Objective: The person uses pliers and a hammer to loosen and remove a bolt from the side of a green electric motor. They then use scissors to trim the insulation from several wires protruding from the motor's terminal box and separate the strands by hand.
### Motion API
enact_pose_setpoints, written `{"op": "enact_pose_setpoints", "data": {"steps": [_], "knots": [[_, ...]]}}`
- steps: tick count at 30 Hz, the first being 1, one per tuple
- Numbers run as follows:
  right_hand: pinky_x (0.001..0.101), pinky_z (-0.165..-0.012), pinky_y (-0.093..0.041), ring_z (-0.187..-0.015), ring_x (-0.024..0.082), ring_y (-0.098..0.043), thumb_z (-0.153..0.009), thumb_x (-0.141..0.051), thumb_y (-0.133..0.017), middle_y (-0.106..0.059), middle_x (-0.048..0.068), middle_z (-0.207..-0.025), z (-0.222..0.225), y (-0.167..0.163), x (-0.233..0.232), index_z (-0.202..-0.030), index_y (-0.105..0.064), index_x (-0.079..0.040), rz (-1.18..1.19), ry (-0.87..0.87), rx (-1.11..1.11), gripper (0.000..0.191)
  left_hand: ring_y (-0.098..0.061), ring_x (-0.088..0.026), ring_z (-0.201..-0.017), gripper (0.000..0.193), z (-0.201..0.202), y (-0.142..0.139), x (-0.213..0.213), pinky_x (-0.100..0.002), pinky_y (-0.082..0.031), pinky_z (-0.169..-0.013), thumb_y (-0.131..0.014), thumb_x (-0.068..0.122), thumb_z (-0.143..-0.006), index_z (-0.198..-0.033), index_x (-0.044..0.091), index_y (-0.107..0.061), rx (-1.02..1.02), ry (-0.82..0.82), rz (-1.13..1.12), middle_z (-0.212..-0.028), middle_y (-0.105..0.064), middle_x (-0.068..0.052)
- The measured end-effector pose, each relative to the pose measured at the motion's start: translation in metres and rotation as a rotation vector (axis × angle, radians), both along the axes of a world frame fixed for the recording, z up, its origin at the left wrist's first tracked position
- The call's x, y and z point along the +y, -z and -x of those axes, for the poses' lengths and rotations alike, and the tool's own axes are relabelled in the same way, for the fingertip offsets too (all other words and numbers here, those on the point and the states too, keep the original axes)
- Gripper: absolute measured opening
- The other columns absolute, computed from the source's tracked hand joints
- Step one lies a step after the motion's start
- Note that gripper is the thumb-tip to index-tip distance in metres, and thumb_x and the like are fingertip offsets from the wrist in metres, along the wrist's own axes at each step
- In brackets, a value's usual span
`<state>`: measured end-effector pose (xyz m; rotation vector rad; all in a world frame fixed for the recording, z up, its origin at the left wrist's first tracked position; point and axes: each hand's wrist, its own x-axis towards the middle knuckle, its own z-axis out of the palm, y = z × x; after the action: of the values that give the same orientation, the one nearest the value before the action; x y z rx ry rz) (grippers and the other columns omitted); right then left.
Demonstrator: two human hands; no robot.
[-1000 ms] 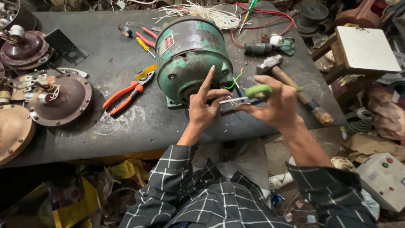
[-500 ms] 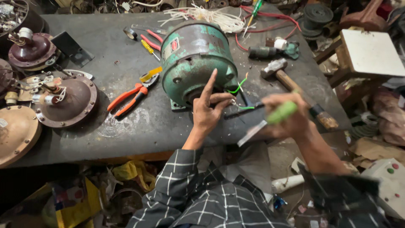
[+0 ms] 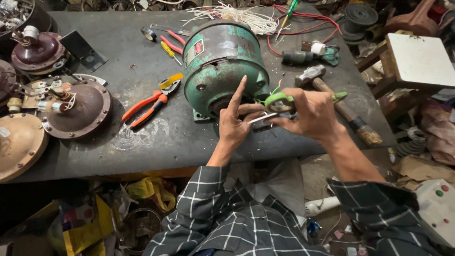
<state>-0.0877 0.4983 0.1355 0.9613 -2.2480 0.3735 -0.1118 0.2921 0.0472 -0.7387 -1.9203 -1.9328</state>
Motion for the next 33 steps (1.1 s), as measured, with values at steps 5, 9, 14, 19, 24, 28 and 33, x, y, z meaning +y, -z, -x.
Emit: {"op": "enact_pose_setpoints", "data": {"steps": [5,9,14,19,24,28,33], "knots": [[0.0313,-0.059,-0.055,-0.066,0.019,-0.068,-0.081,-0.044,-0.088,-0.071,0.014,-0.093,-0.013,0.015,0.02,-0.113,-0.033,0.009,0.18,-0.368,-0.052,0.083,-0.079,-0.014,-0.092,0.086,0.002,-0.001,0.002,-0.028,-0.064,-0.088,-0.074,-0.007,-0.093,-0.165,0.013,-0.03,-0.033,0.046,-0.091,-0.101,-0.081,-0.009],[0.0317,-0.056,-0.052,-0.058,0.017,-0.063,-0.057,-0.038,-0.088,-0.064,0.003,-0.076,-0.04,0.028,0.041,-0.116,-0.055,-0.014,0.328,-0.064,-0.245,0.071,-0.078,-0.014,-0.095,0.083,-0.002,-0.003,0.002,-0.029,-0.062,-0.092,-0.074,-0.007,-0.093,-0.163,0.01,-0.034,-0.018,0.049,-0.059,-0.103,-0.081,-0.01],[0.0271,-0.075,-0.058,-0.086,0.014,-0.067,-0.097,-0.04,-0.076,-0.058,0.011,-0.113,-0.057,0.03,0.042,-0.139,-0.038,-0.01,0.982,0.182,-0.534,0.064,-0.075,-0.012,-0.096,0.083,-0.002,-0.009,0.0,-0.028,-0.06,-0.093,-0.075,-0.007,-0.094,-0.163,0.009,-0.032,-0.056,0.15,-0.148,-0.102,-0.079,-0.009],[0.0264,-0.083,-0.056,-0.109,0.014,-0.066,-0.092,-0.063,-0.056,-0.06,0.012,-0.141,-0.063,0.021,0.035,-0.145,-0.05,-0.001,1.481,-0.364,-0.898,0.082,-0.07,-0.009,-0.087,0.085,-0.008,-0.017,0.001,-0.024,-0.056,-0.083,-0.073,-0.007,-0.092,-0.164,0.011,-0.032,-0.114,0.161,-0.213,-0.097,-0.078,-0.007],[0.0256,-0.085,-0.048,-0.099,0.017,-0.058,-0.109,-0.034,-0.06,-0.07,0.02,-0.13,-0.065,0.03,0.045,-0.143,-0.058,0.006,1.473,-0.39,-0.976,0.052,-0.064,-0.006,-0.078,0.088,-0.016,-0.024,0.016,-0.021,-0.052,-0.073,-0.073,-0.006,-0.092,-0.166,0.012,-0.029,-0.139,0.071,-0.231,-0.087,-0.07,-0.003],[0.0245,-0.088,-0.05,-0.103,0.014,-0.063,-0.104,-0.02,-0.063,-0.067,0.008,-0.109,-0.067,0.036,0.041,-0.135,-0.064,-0.001,1.062,-0.028,-0.91,0.037,-0.062,-0.006,-0.075,0.097,-0.017,-0.026,0.022,-0.021,-0.051,-0.071,-0.072,-0.006,-0.092,-0.169,0.015,-0.017,-0.1,0.054,-0.219,-0.083,-0.067,-0.001],[0.0259,-0.077,-0.052,-0.088,0.009,-0.062,-0.096,-0.013,-0.067,-0.069,0.004,-0.096,-0.065,0.029,0.0,-0.135,-0.065,-0.009,0.643,0.205,-0.736,0.039,-0.063,-0.007,-0.074,0.103,-0.019,-0.026,0.024,-0.022,-0.053,-0.07,-0.071,-0.007,-0.092,-0.17,0.017,-0.009,-0.093,0.044,-0.201,-0.083,-0.067,-0.001]]}}
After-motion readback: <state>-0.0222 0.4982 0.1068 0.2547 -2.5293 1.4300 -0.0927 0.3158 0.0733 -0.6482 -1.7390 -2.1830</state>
